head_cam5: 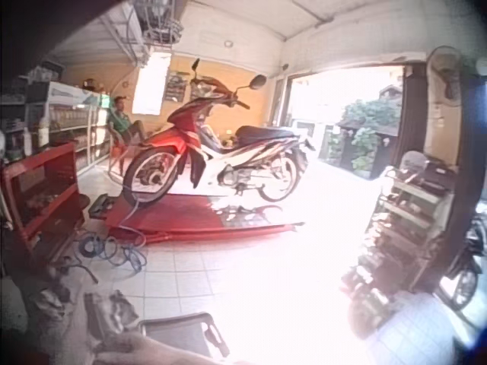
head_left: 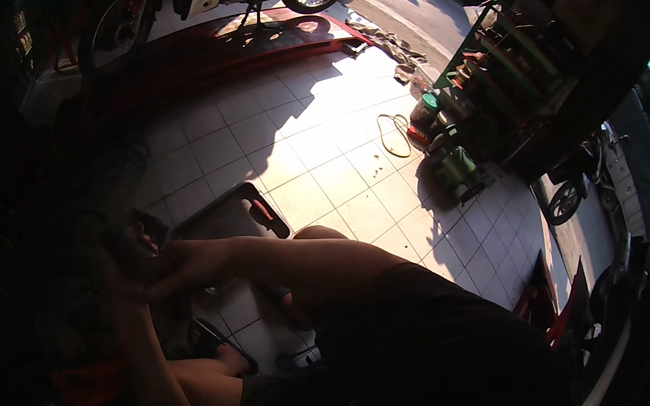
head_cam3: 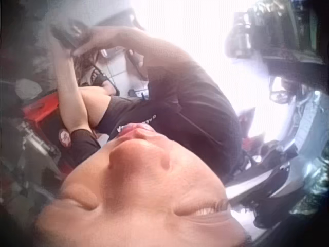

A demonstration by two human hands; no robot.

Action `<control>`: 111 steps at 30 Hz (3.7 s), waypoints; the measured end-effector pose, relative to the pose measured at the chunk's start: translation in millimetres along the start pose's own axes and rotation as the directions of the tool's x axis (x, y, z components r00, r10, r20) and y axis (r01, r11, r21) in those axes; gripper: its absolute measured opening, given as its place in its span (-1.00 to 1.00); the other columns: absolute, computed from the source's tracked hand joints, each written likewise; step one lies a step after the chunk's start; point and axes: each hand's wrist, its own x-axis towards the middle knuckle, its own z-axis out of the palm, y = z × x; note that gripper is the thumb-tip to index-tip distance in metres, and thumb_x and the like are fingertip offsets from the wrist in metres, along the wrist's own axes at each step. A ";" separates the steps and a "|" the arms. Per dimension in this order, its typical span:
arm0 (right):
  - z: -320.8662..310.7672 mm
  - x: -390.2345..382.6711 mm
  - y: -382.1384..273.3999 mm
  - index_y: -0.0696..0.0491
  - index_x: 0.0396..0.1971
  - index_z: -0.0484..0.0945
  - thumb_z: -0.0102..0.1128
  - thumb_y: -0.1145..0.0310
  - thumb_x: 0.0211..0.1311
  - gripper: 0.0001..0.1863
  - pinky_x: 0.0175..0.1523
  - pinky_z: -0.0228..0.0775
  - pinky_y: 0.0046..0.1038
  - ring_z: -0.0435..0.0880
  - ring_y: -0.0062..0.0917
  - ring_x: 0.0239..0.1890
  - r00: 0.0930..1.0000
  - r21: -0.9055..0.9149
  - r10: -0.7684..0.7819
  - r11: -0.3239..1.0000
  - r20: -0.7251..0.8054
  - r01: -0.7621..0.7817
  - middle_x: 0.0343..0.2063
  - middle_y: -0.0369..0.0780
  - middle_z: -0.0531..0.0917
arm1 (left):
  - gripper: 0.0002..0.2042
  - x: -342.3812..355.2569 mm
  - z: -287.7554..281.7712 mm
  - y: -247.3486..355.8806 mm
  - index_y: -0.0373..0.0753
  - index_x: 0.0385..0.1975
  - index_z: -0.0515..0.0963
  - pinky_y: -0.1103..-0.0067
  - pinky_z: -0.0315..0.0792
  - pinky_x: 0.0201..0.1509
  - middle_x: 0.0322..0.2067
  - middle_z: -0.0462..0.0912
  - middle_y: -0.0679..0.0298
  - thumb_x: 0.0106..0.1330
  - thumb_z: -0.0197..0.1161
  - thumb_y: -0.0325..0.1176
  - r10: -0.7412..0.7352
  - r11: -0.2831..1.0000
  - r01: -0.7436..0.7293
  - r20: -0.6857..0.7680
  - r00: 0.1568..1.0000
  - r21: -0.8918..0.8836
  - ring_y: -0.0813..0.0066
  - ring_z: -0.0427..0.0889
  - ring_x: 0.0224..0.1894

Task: The person sits on the floor and uses a screwdriver to work on a small mechanical part held in their left hand. They place the part on a metal tray, continue using the screwdriver, and then pick it up again to continue the task.

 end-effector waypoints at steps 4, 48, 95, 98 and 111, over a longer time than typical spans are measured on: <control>-6.0 13.1 8.6 0.21 0.17 0.45 0.33 0.24 0.28 -0.45 -0.18 0.73 -0.19 0.74 -0.22 -0.13 0.997 -0.023 -0.038 0.999 0.064 0.040 -0.06 -0.01 0.63 | -0.37 27.3 -58.3 16.1 -0.15 0.30 0.37 0.17 0.58 0.05 0.09 0.55 0.01 0.46 -0.03 0.22 -0.145 0.989 0.139 0.232 0.962 0.043 0.15 0.63 -0.01; 5.6 19.0 22.5 0.28 0.15 0.47 0.31 0.26 0.35 -0.49 0.07 0.52 -0.44 0.66 -0.52 -0.04 0.994 0.101 -0.104 0.990 0.046 0.099 -0.08 -0.13 0.67 | -0.23 -19.9 52.7 -11.1 -0.27 -0.34 0.54 0.46 0.60 -0.50 -0.51 0.62 0.20 0.20 0.08 0.52 0.061 0.997 -0.049 -0.223 0.973 0.057 0.32 0.66 -0.55; -1.4 13.1 17.3 0.27 0.19 0.42 0.39 0.47 0.17 -0.42 0.20 0.47 -0.36 0.63 -0.38 0.08 0.992 0.048 -0.075 0.996 0.104 0.070 0.00 -0.08 0.65 | -0.21 -20.3 47.2 -1.3 -0.28 -0.40 0.54 0.38 0.59 -0.43 -0.55 0.61 0.20 0.18 0.06 0.54 0.092 0.994 -0.079 -0.193 0.977 0.071 0.29 0.66 -0.53; 1.1 11.8 12.5 0.27 0.16 0.44 0.42 0.43 0.14 -0.41 0.16 0.46 -0.39 0.63 -0.44 0.01 0.998 -0.024 -0.046 0.999 0.044 0.048 -0.07 -0.13 0.65 | -0.22 -24.3 49.2 -1.1 -0.28 -0.39 0.54 0.40 0.59 -0.43 -0.56 0.60 0.20 0.19 0.06 0.53 0.095 0.993 -0.080 -0.198 0.976 0.083 0.31 0.65 -0.54; -0.3 15.3 19.4 0.26 0.14 0.48 0.44 0.31 0.15 -0.41 0.23 0.39 -0.38 0.61 -0.44 0.05 0.986 -0.082 -0.145 0.985 0.083 0.152 -0.08 -0.10 0.67 | -0.19 -27.1 57.8 -7.0 -0.34 -0.36 0.55 0.47 0.62 -0.47 -0.58 0.59 0.19 0.17 0.09 0.53 0.101 0.993 -0.081 -0.243 0.965 0.088 0.34 0.66 -0.56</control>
